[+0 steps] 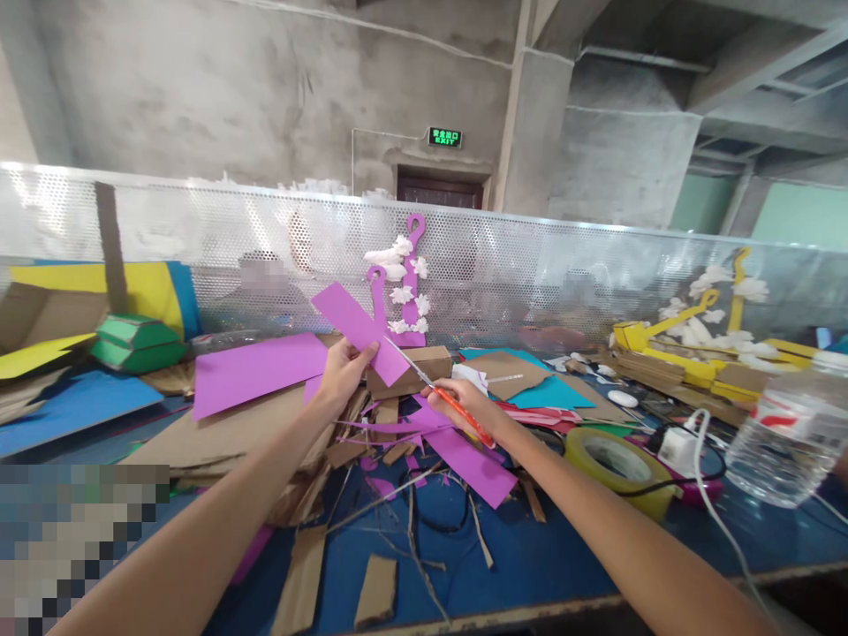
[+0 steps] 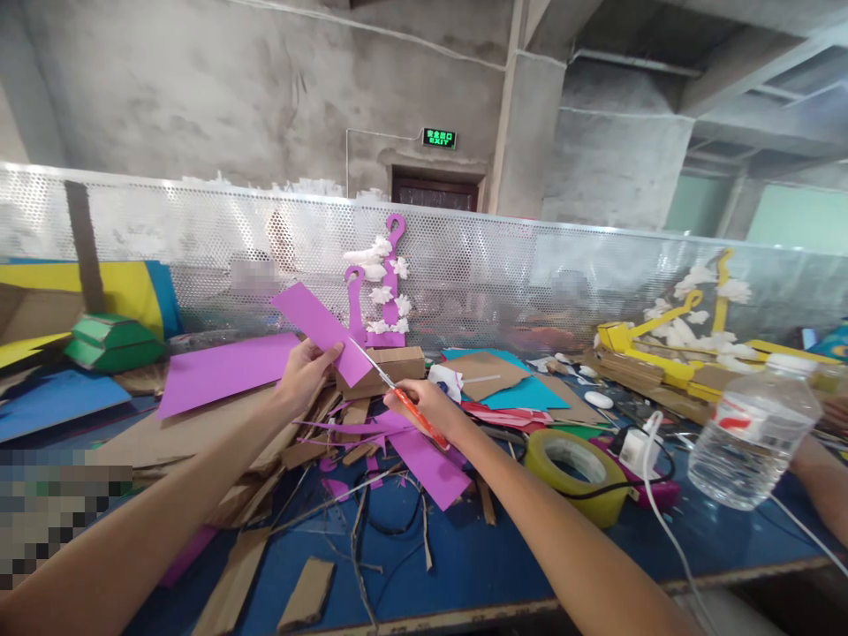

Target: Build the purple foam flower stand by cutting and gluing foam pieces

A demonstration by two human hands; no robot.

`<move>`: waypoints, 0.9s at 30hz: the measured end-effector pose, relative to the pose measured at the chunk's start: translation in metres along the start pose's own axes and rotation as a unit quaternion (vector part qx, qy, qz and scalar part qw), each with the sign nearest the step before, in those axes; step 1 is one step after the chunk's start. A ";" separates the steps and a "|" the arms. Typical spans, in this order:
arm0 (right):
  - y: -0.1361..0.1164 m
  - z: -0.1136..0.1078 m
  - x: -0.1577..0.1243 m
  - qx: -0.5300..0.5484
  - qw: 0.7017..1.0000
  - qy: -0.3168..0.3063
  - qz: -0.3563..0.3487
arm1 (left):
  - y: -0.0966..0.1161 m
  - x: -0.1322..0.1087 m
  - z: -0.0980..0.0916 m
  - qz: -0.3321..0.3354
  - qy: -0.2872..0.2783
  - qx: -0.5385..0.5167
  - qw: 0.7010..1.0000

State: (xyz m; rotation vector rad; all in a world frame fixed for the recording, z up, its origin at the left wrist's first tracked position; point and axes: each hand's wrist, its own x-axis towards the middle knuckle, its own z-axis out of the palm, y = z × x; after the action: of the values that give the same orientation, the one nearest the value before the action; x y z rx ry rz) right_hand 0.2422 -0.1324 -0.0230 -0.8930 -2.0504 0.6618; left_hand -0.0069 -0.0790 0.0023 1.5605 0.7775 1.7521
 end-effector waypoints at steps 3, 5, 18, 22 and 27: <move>-0.007 0.000 -0.001 0.010 1.000 0.002 -0.002 | 0.000 0.000 0.000 0.002 0.003 -0.007 1.000; -0.011 0.000 -0.001 0.023 1.000 0.001 0.004 | 0.000 0.000 0.000 0.001 0.006 -0.009 1.000; -0.016 0.002 -0.004 -0.005 1.000 0.003 0.005 | 0.002 -0.008 0.011 -0.035 -0.030 -0.019 0.999; -0.011 0.004 -0.004 -0.014 1.000 0.017 -0.008 | 0.003 -0.009 0.012 -0.044 -0.024 -0.023 0.998; -0.013 0.006 -0.006 -0.019 0.999 0.023 -0.012 | 0.002 -0.008 0.010 -0.047 -0.030 -0.024 0.998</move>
State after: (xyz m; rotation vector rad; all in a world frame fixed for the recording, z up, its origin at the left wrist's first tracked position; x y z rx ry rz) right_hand 0.2352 -0.1455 -0.0198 -0.8966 -2.0355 0.5858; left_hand 0.0037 -0.0867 0.0001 1.5116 0.7616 1.6373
